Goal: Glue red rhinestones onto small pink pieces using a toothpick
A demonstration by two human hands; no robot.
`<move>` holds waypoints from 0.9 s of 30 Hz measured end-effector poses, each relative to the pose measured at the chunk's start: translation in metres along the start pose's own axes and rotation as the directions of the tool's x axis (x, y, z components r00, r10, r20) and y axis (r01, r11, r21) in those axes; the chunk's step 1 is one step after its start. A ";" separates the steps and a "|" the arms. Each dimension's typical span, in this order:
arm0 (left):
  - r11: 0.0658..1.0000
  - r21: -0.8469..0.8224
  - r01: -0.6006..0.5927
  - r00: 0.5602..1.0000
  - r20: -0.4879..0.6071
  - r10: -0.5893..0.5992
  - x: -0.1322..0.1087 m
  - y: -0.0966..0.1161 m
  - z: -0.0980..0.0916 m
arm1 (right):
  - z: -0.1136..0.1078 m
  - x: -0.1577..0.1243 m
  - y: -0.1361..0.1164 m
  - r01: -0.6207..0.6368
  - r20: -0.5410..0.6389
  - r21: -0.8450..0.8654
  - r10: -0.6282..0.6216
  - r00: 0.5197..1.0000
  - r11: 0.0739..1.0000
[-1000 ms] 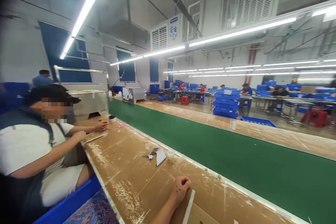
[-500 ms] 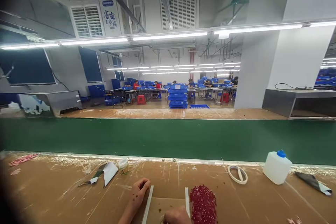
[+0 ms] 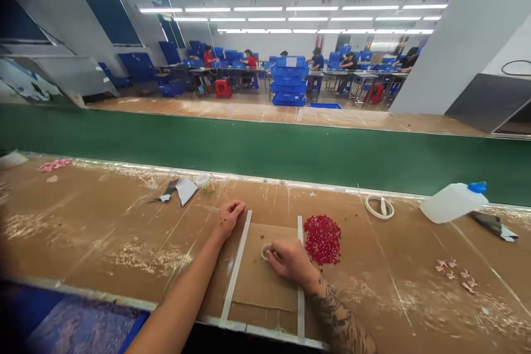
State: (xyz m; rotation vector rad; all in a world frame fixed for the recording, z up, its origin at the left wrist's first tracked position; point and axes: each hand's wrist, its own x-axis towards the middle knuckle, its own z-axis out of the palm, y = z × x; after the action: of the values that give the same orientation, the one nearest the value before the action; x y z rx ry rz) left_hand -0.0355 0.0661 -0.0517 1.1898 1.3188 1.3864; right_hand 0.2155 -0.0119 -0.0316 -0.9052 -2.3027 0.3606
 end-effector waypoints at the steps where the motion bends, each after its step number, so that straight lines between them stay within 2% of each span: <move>1: 1.000 -0.013 0.009 1.000 0.003 -0.009 0.000 -0.003 -0.001 | -0.002 0.001 0.000 -0.002 0.005 0.013 0.002 1.000 1.000; 10: 0.987 -0.158 -0.012 1.000 -0.020 0.009 -0.001 0.003 -0.001 | -0.010 0.006 -0.010 0.035 -0.057 0.028 -0.034 0.998 0.999; 27: 0.991 -0.137 -0.004 1.000 0.000 0.004 -0.006 0.012 0.001 | -0.011 0.006 -0.014 0.018 0.006 0.010 -0.019 1.000 1.000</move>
State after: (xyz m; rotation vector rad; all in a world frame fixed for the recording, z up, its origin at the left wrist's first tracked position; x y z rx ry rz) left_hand -0.0330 0.0596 -0.0401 1.1004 1.2012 1.4558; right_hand 0.2124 -0.0182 -0.0139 -0.8786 -2.3117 0.3670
